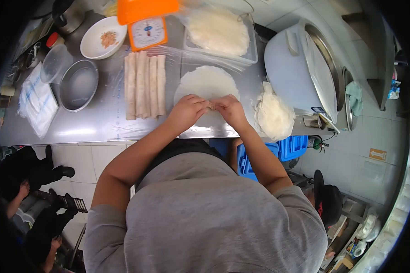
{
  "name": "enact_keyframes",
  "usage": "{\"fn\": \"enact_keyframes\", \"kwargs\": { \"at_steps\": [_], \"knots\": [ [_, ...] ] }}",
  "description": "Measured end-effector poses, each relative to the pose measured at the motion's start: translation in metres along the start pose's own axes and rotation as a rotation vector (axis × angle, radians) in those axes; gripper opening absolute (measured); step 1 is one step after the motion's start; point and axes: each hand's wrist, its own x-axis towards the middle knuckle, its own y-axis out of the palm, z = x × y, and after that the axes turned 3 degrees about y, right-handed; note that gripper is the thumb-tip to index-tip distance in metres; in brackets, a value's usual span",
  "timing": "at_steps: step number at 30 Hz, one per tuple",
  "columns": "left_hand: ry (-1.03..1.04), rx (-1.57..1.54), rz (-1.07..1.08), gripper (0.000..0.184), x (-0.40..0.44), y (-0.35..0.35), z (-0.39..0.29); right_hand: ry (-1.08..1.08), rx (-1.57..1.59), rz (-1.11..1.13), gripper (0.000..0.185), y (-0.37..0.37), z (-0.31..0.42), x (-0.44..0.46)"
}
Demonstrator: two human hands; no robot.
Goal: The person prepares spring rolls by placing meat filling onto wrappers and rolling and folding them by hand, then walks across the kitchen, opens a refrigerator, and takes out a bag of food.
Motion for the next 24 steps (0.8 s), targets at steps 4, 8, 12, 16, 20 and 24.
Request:
{"fn": "enact_keyframes", "kwargs": {
  "at_steps": [4,8,12,16,20,24],
  "knots": [
    [0.013,0.165,0.023,0.025,0.012,0.053,0.009,-0.195,-0.012,-0.048,0.024,-0.012,-0.03,-0.001],
    [-0.041,0.216,-0.041,0.022,0.017,0.06,-0.004,-0.29,-0.034,-0.026,0.025,-0.012,-0.05,-0.006],
    [-0.093,0.224,-0.027,0.021,0.023,0.068,-0.011,-0.268,-0.016,-0.002,0.025,-0.006,-0.068,-0.005],
    [-0.036,0.233,-0.018,0.021,0.026,0.074,-0.006,-0.246,0.042,-0.041,0.022,-0.016,-0.073,-0.01],
    [-0.021,0.264,-0.037,0.022,0.026,0.088,-0.005,-0.268,0.076,0.055,0.022,-0.024,-0.085,-0.008],
    [-0.009,0.261,-0.01,0.023,0.032,0.09,-0.018,-0.253,0.076,0.024,0.025,-0.027,-0.096,-0.014]
  ]
}}
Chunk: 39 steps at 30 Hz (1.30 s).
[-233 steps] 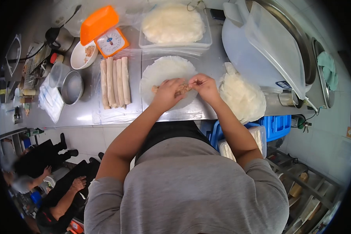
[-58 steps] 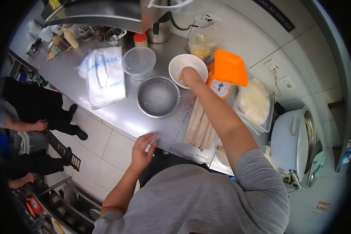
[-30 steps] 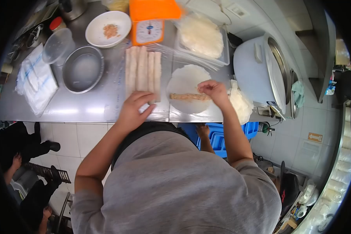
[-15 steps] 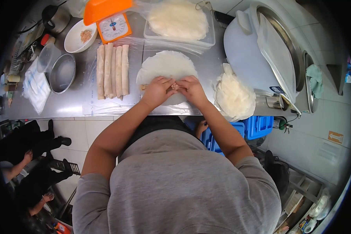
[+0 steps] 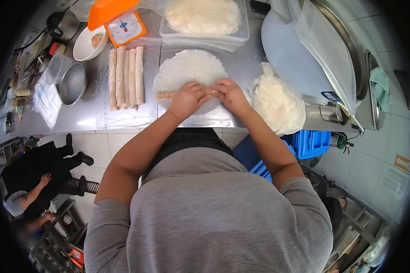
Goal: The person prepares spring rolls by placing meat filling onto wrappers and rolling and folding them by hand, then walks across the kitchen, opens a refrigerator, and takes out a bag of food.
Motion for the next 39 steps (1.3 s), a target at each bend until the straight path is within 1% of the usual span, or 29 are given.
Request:
{"fn": "enact_keyframes", "kwargs": {
  "at_steps": [2,5,8,9,11,12,14,17,20,23,26,27,29,32,35,38,39],
  "knots": [
    [-0.014,-0.012,0.007,0.023,0.004,0.007,-0.003,-0.011,-0.017,-0.007,0.028,0.003,-0.01,-0.003],
    [-0.013,-0.033,0.009,0.023,0.017,0.007,-0.014,0.229,0.206,-0.019,0.032,-0.016,0.015,-0.002],
    [-0.012,-0.026,0.036,0.023,0.019,0.012,-0.013,0.309,0.3,0.029,0.033,-0.02,0.012,-0.006],
    [-0.008,-0.018,0.051,0.023,0.019,0.015,-0.011,0.237,0.233,0.019,0.032,-0.018,0.006,-0.008],
    [0.011,0.059,0.009,0.023,0.01,0.01,-0.003,0.097,0.097,-0.006,0.031,-0.013,-0.008,-0.012],
    [0.022,0.099,-0.011,0.023,0.004,0.004,0.002,0.112,0.121,-0.009,0.031,-0.013,-0.01,-0.014],
    [-0.038,0.13,0.034,0.023,-0.006,-0.016,0.008,0.141,0.175,-0.019,0.031,-0.012,-0.011,-0.015],
    [-0.12,0.141,0.069,0.024,-0.022,-0.04,0.014,0.257,0.296,0.073,0.031,-0.02,-0.006,-0.012],
    [-0.166,0.134,0.076,0.025,-0.034,-0.057,0.023,0.248,0.194,-0.011,0.034,-0.02,0.005,-0.007],
    [-0.207,0.102,0.064,0.026,-0.048,-0.065,0.033,-0.062,-0.062,-0.038,0.034,-0.007,0.021,0.014],
    [-0.261,0.072,0.039,0.028,-0.05,-0.072,0.033,-0.102,-0.041,0.057,0.032,0.029,0.044,0.039],
    [-0.281,0.064,0.029,0.029,-0.049,-0.075,0.033,-0.106,-0.053,0.081,0.03,0.04,0.046,0.044],
    [-0.238,0.06,0.064,0.029,-0.052,-0.075,0.041,-0.115,-0.077,0.13,0.026,0.061,0.047,0.052],
    [-0.225,0.036,0.099,0.027,-0.052,-0.08,0.05,-0.078,0.009,0.151,0.022,0.068,0.048,0.055],
    [-0.215,0.025,0.137,0.026,-0.046,-0.086,0.05,-0.067,-0.041,-0.034,0.019,0.069,0.071,0.056],
    [-0.184,0.055,0.211,0.025,-0.043,-0.095,0.058,-0.087,-0.083,0.028,0.02,0.086,0.064,0.06],
    [-0.188,0.061,0.234,0.025,-0.042,-0.1,0.061,-0.044,-0.057,0.032,0.021,0.085,0.067,0.062]
  ]
}}
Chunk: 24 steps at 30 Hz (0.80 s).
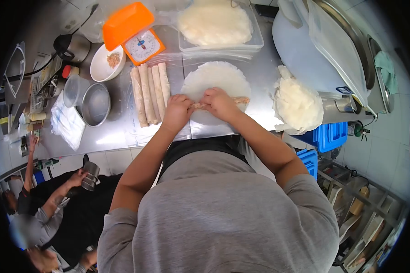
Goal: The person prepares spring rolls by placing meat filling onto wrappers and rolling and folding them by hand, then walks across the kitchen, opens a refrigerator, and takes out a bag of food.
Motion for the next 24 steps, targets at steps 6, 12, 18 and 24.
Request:
{"fn": "enact_keyframes", "kwargs": {
  "at_steps": [6,12,18,24],
  "knots": [
    [0.115,-0.047,0.055,0.026,-0.006,-0.012,0.029,0.052,0.001,-0.016,0.027,0.013,0.012,0.005],
    [0.238,-0.107,0.018,0.033,-0.011,-0.025,0.031,0.33,0.008,-0.263,0.034,-0.028,0.045,-0.02],
    [0.446,-0.114,0.2,0.049,-0.011,-0.024,0.012,0.333,-0.263,-0.027,0.032,-0.036,0.049,-0.081],
    [0.323,-0.099,0.228,0.061,-0.011,-0.011,0.004,0.182,-0.439,-0.082,0.022,-0.033,0.02,-0.083]
  ]
}}
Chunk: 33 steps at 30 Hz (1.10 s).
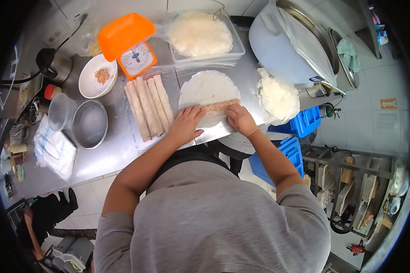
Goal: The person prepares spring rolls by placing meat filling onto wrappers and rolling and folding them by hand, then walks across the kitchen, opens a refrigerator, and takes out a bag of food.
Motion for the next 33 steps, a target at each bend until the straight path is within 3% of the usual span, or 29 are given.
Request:
{"fn": "enact_keyframes", "kwargs": {
  "at_steps": [4,7,10,13,16,19,20,22,25,28,33],
  "knots": [
    [-0.066,0.009,-0.002,0.056,0.0,0.0,-0.004,0.009,0.119,-0.139,0.019,-0.011,-0.001,0.025],
    [-0.101,0.011,-0.095,0.041,0.0,0.007,0.002,0.038,0.212,-0.194,0.018,-0.007,-0.013,0.048],
    [-0.277,-0.165,-0.248,0.026,0.012,0.011,0.012,0.171,0.293,-0.174,0.016,0.004,-0.027,0.067],
    [-0.662,-0.299,-0.213,0.026,0.033,0.001,0.016,0.317,0.32,-0.145,0.017,0.019,-0.041,0.072],
    [-0.655,-0.084,-0.35,0.022,0.047,0.009,0.021,0.303,0.23,-0.298,0.019,0.026,-0.042,0.074],
    [-0.176,0.271,-0.415,0.025,0.057,0.001,0.004,0.072,0.21,-0.362,0.024,0.023,-0.026,0.072],
    [-0.157,0.251,-0.346,0.028,0.056,0.005,0.001,-0.027,0.223,-0.353,0.027,0.022,-0.021,0.071],
    [-0.115,0.204,-0.201,0.034,0.051,0.015,-0.005,-0.017,0.292,-0.182,0.028,0.024,-0.02,0.065],
    [-0.336,0.123,0.095,0.042,0.061,0.006,0.012,0.01,0.284,-0.049,0.031,0.008,-0.021,0.068],
    [-0.258,0.156,-0.069,0.043,0.097,-0.012,0.028,-0.064,0.271,0.035,0.034,0.006,-0.003,0.077],
    [-0.052,0.261,0.097,0.051,0.119,0.0,0.082,-0.076,0.247,0.094,0.036,0.026,0.019,0.073]
  ]
}}
